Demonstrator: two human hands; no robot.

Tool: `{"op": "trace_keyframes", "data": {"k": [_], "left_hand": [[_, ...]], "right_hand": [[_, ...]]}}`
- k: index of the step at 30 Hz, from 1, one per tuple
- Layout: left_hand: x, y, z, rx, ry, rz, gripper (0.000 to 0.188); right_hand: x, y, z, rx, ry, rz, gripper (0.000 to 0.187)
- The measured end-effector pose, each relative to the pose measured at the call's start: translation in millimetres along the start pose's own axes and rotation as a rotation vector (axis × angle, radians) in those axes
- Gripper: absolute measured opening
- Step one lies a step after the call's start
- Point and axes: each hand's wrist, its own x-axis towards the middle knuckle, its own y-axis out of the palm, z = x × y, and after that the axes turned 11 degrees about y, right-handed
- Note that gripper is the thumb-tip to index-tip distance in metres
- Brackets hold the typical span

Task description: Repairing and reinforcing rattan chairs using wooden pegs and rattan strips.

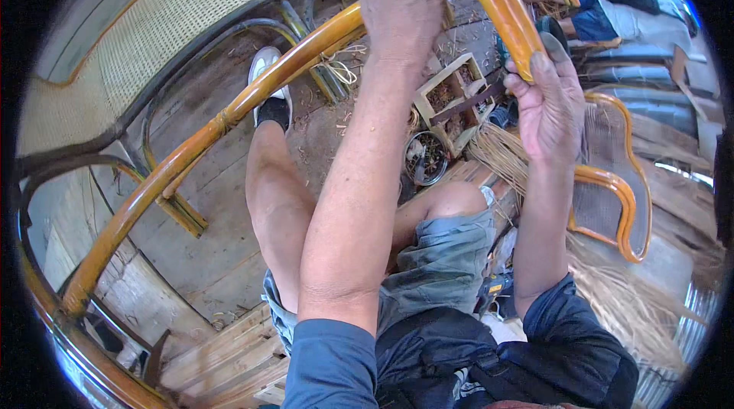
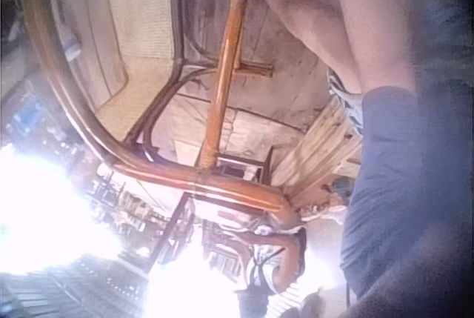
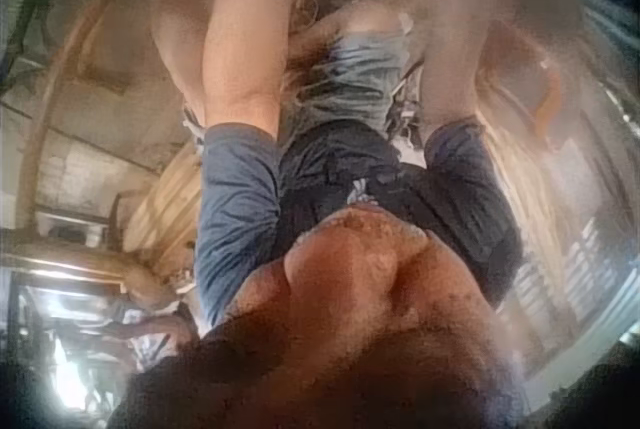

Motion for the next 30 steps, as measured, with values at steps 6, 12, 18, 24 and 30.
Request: {"op": "trace_keyframes", "data": {"k": [6, 12, 18, 24, 30], "left_hand": [[-14.3, 27.2, 59.8, 0.114, 0.272, 0.003, 0.032], [-20.0, 26.3, 55.5, -0.183, 0.126, 0.156, 0.044], [-18.6, 15.1, 60.7, -0.003, 0.263, 0.355, 0.073], [-2.6, -36.2, 77.9, 0.506, 0.491, 0.446, 0.074], [-29.3, 14.4, 30.1, 0.056, 0.139, 0.309, 0.088]], "right_hand": [[-17.5, -40.2, -8.2, -0.18, 0.023, -0.093, 0.039], [-96.1, -211.0, -21.9, -0.612, 0.191, -0.5, 0.027], [-208.9, -304.9, -115.0, -0.958, 0.426, -0.618, 0.023], [-222.0, -281.6, -159.9, -1.203, 0.25, -0.682, 0.026], [-236.2, -305.8, -168.5, -1.056, 0.458, -0.685, 0.04]]}}
